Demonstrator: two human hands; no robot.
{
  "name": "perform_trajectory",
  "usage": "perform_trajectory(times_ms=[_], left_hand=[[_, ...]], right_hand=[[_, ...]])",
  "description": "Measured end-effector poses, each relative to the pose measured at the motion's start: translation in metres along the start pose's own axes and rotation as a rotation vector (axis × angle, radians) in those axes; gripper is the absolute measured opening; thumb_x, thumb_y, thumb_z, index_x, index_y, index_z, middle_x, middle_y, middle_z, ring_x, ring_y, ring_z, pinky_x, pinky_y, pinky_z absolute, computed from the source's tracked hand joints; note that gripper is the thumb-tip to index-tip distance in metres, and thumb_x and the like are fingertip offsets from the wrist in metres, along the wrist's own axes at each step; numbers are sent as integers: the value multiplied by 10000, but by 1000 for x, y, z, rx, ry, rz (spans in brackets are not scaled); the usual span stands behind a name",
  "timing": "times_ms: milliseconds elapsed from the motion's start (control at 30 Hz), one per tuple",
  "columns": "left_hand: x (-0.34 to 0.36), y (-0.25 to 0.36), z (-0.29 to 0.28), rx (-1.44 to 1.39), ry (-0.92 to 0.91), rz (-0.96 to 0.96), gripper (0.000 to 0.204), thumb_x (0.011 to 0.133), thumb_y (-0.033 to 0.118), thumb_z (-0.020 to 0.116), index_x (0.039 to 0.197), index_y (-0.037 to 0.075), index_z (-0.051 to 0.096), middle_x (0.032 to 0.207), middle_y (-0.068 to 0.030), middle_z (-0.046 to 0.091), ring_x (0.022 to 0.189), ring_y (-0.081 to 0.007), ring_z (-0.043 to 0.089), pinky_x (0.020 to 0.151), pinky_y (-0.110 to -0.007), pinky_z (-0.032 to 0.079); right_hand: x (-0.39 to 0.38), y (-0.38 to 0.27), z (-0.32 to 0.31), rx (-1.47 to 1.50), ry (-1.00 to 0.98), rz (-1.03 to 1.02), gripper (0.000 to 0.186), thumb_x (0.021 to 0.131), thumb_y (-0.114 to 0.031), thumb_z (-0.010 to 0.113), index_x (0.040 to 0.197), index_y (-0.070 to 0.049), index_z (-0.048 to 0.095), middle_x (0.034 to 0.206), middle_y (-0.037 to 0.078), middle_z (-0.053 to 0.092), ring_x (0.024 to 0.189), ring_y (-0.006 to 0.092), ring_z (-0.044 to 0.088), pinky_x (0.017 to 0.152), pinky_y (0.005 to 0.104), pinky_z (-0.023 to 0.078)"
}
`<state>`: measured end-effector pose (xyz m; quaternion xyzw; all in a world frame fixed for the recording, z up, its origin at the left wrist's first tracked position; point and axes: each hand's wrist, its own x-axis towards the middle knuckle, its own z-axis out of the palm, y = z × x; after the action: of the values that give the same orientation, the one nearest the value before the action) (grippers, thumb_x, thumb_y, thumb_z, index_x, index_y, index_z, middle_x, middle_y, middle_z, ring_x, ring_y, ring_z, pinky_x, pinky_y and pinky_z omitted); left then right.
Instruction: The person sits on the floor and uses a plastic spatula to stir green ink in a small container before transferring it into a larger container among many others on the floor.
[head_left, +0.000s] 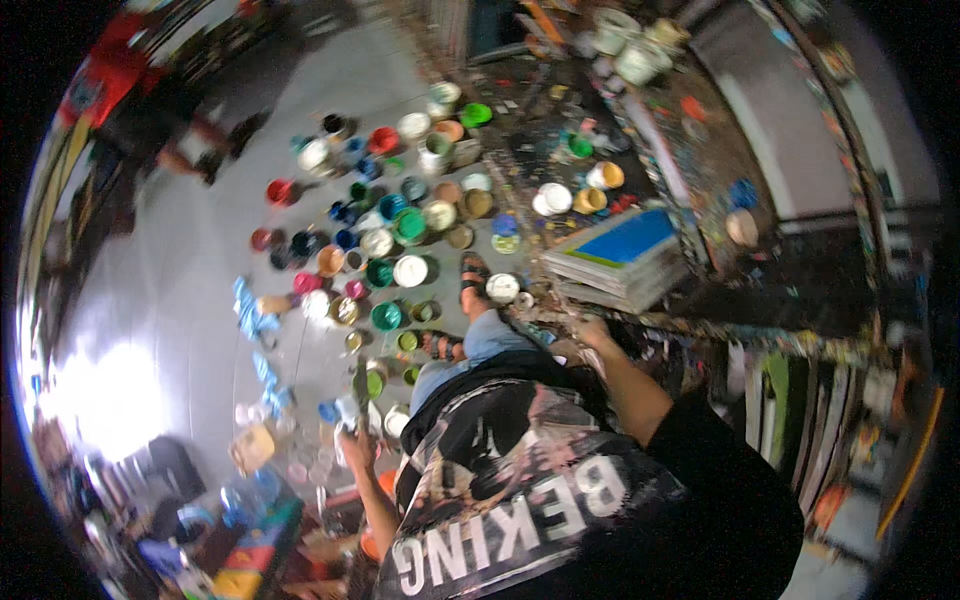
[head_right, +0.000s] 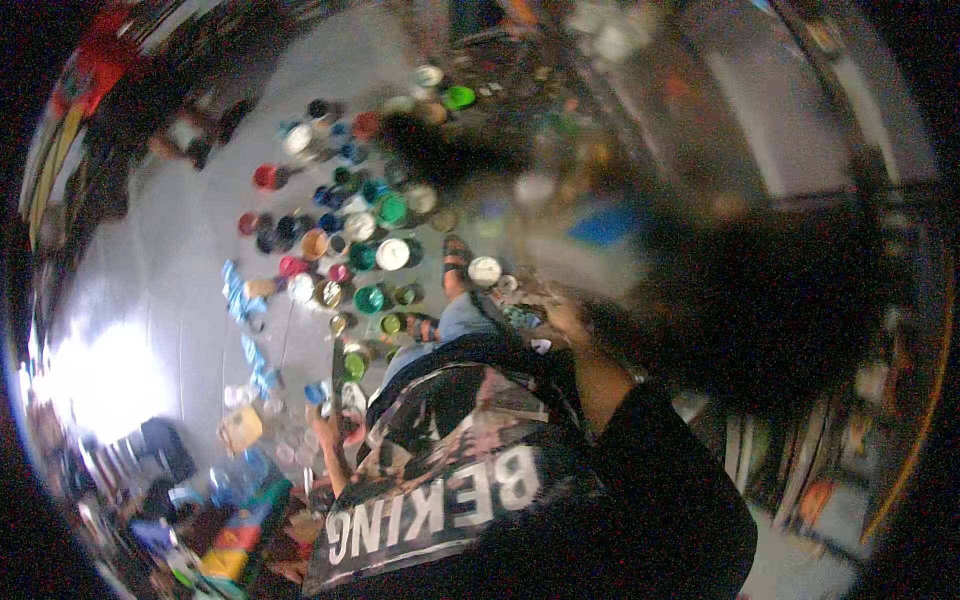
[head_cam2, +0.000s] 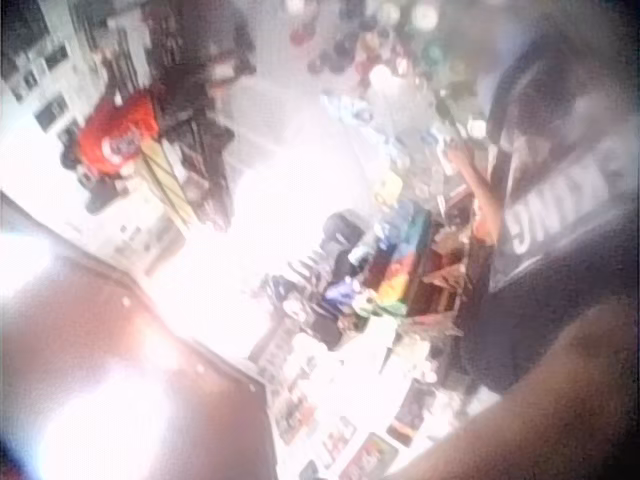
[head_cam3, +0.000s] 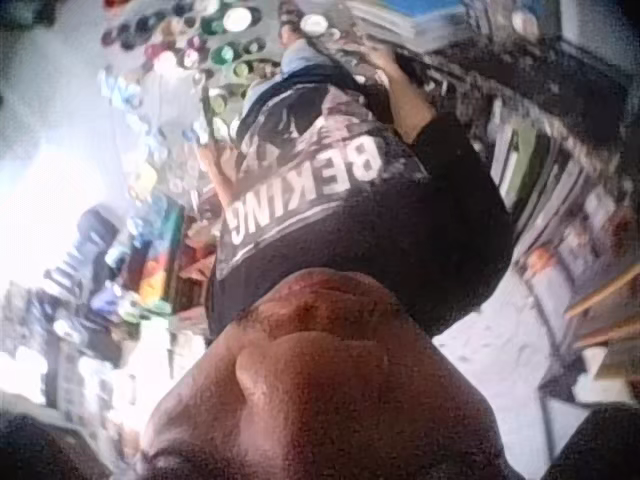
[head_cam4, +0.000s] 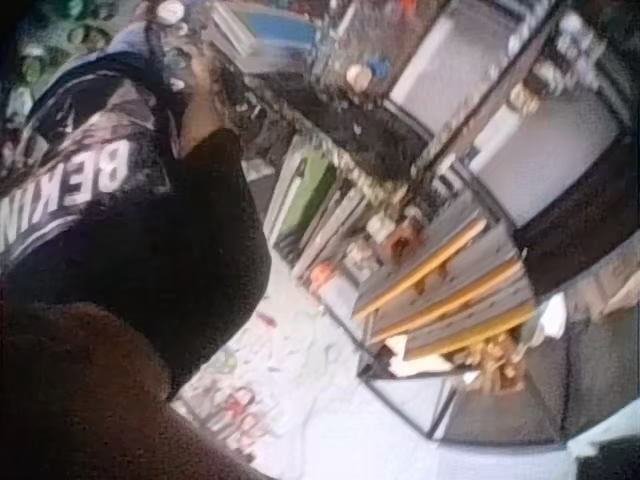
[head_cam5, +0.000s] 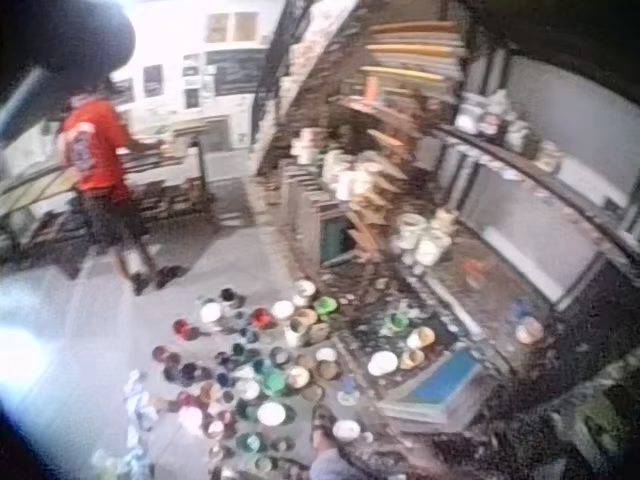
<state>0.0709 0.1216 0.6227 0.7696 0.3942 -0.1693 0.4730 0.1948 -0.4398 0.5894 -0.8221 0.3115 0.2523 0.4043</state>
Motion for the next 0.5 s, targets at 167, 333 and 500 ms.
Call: perform_trajectory(times_ms=[167, 333, 500], left_hand=[[13, -2, 7, 162, 120, 154, 644, 892, 399, 654, 1224, -128, 492, 592, -69, 564, 520, -164, 535, 484, -321, 428], [44, 31, 13, 152, 20, 176, 632, 908, 319, 639, 1297, -138, 442, 864, -204, 651, 661, -202, 594, 588, -309, 467], [28, 164, 35, 181, -82, 145, 584, 937, 227, 601, 1401, -42, 371, 1095, -259, 615, 894, -270, 621, 748, -365, 495]], right_hand=[[-6, 3, -4, -212, 65, 110, 752, 846, -626, 575, 1076, 88, 636, 1053, 273, 659, 1020, 372, 639, 860, 445, 494], [-6, -40, 7, -95, -7, 5, 702, 890, -633, 501, 1047, 33, 660, 992, 217, 678, 900, 339, 660, 804, 417, 505], [-17, -120, 39, 101, -82, -202, 718, 909, -664, 442, 866, -1, 713, 782, 116, 689, 733, 219, 647, 714, 362, 514]])
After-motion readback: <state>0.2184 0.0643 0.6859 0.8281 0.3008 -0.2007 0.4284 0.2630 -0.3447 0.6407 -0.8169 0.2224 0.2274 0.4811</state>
